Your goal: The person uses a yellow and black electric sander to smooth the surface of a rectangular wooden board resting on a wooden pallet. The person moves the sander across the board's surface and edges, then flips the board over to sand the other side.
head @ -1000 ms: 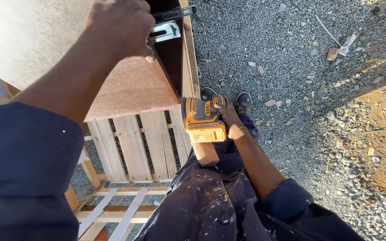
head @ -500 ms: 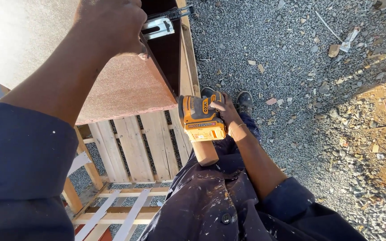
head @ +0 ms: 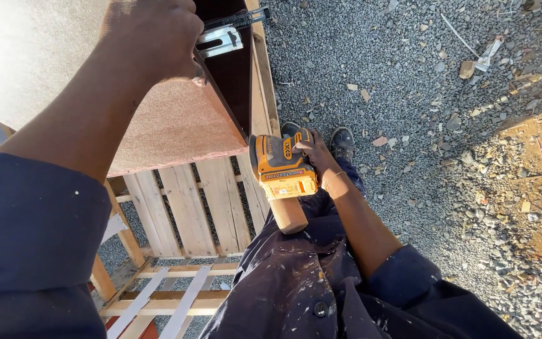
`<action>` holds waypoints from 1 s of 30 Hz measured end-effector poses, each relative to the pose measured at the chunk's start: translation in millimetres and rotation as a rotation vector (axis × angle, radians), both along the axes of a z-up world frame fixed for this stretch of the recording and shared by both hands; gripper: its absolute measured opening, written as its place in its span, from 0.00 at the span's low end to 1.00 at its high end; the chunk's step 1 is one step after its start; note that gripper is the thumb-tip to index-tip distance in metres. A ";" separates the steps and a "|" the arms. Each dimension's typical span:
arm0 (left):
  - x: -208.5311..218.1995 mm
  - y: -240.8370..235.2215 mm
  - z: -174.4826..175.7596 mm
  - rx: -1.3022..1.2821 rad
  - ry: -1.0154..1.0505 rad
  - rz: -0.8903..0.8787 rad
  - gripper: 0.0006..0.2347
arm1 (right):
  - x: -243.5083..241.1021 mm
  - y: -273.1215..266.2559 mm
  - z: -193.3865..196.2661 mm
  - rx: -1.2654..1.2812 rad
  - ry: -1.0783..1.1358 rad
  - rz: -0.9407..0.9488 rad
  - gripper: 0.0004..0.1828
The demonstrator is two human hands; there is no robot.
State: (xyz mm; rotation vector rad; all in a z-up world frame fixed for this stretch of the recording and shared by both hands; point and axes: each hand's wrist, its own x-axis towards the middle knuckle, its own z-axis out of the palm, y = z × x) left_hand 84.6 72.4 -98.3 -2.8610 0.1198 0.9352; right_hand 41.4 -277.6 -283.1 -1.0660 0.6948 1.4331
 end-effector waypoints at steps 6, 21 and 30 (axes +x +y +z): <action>18.9 -22.5 32.3 0.158 0.112 0.176 0.19 | -23.4 -22.3 -70.7 0.125 -0.161 0.050 0.35; 9.4 -2.6 5.5 0.030 0.061 0.047 0.17 | -0.5 -9.7 11.7 0.072 -0.112 0.058 0.31; 5.0 4.9 -2.6 0.081 -0.013 -0.069 0.23 | -23.8 6.6 21.9 0.126 -0.285 0.396 0.38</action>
